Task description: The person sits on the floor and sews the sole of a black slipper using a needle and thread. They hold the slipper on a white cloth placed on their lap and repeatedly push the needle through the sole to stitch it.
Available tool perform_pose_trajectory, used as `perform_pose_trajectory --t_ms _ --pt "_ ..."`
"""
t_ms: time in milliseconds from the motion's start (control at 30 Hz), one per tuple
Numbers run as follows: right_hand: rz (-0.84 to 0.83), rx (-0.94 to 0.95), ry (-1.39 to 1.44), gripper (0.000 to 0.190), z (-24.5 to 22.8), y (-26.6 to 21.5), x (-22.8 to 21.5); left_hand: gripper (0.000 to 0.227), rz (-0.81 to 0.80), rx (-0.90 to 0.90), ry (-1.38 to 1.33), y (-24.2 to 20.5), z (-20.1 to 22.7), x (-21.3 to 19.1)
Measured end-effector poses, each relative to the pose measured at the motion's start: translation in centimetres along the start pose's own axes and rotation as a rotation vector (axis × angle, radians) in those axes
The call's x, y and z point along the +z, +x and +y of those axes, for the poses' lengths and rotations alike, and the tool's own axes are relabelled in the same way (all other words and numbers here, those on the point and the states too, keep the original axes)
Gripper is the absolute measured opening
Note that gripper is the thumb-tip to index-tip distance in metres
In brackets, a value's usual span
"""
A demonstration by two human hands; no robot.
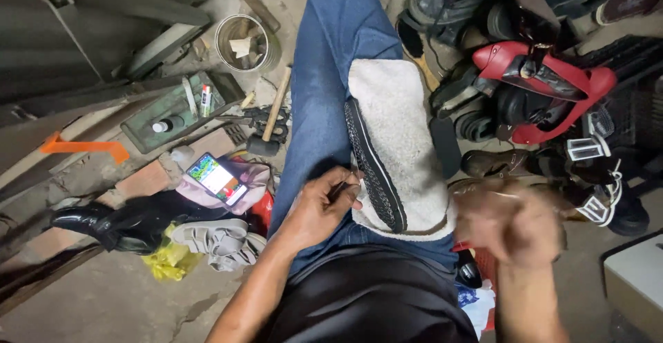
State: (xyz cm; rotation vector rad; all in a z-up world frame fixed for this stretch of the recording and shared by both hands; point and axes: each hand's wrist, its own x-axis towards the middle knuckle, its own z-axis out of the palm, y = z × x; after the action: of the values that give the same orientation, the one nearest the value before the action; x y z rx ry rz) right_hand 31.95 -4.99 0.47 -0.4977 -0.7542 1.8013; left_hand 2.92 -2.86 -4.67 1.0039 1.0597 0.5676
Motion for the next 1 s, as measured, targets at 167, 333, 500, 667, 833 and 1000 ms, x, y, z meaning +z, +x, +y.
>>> perform_pose_trajectory --t_ms 167,333,500,667,833,1000 --pt "0.069 0.559 -1.459 0.111 2.5 0.2 3.9 0.013 0.068 0.108 0.245 -1.1 0.2 0.4" --pt "0.120 0.603 -1.683 0.115 2.8 1.0 5.6 0.015 0.115 0.236 0.349 -1.3 -0.5 0.8" --pt "0.201 0.520 -1.597 0.065 2.7 0.0 6.3 0.005 0.058 0.172 0.321 -0.9 0.5 0.6" --pt "0.351 0.201 -1.405 0.045 6.7 -2.3 5.2 0.007 0.062 0.186 0.312 -0.3 0.0 0.9" --pt "0.350 0.092 -1.489 0.064 8.4 -1.9 4.5 0.008 0.020 0.165 0.290 -0.1 -0.5 1.5" --pt "0.875 0.262 -1.219 0.029 8.1 0.9 6.4 0.010 0.108 0.127 0.291 -0.4 0.5 2.6"
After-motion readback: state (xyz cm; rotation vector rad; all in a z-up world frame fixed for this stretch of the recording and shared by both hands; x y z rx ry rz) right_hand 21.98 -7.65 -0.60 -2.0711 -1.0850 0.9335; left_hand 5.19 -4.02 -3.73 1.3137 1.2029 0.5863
